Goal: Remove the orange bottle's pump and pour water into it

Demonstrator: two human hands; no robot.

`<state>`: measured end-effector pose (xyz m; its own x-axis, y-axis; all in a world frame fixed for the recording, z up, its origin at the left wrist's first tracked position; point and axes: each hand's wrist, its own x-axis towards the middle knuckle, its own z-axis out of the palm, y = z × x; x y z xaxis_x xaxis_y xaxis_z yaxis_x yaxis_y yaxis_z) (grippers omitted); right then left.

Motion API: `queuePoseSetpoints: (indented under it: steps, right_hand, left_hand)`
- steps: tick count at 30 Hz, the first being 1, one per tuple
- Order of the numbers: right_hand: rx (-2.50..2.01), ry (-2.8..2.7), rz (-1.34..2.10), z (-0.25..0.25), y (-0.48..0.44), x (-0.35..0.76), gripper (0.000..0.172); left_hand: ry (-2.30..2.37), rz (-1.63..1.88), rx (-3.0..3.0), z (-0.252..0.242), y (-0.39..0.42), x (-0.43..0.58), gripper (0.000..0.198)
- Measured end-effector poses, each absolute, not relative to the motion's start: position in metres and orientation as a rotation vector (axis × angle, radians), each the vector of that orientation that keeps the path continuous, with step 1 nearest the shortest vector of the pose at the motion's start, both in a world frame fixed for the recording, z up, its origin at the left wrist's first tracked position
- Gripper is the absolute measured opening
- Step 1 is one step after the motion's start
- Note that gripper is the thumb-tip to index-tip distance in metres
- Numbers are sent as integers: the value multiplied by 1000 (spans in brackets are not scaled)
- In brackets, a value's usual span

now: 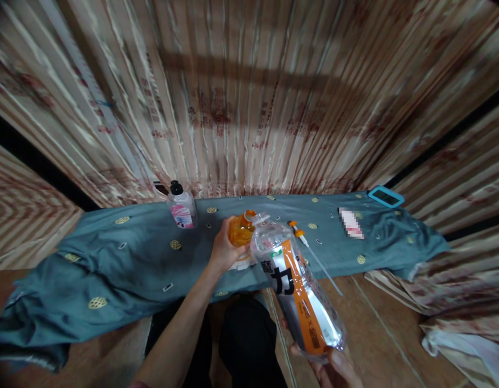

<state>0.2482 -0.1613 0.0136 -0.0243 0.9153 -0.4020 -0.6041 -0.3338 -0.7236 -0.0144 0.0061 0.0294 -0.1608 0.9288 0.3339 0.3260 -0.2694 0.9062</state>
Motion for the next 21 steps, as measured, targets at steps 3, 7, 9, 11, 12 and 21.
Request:
queuePoseSetpoints:
  steps: [3,7,9,11,12,21]
  right_hand:
    - [-941,-392,1692,11,-158,245,43]
    - [-874,-387,1723,18,-152,235,30]
    - [-860,-400,1729,19,-149,233,31]
    - [-848,-401,1736,16,-148,233,35]
    - [-847,-397,1738,14,-147,234,39]
    - [-1110,-440,1609,-7,-146,248,50]
  left_hand:
    - [1483,1417,1598,32,7,-15,68]
    - [1476,1420,1608,44,9,-15,73]
    - [1431,1412,1610,51,10,-16,76]
    - [1410,1385,1639,56,11,-19,72]
    - [1410,1363,1662,57,12,-20,68]
    - [1390,1314,1780,78,15,-30,38]
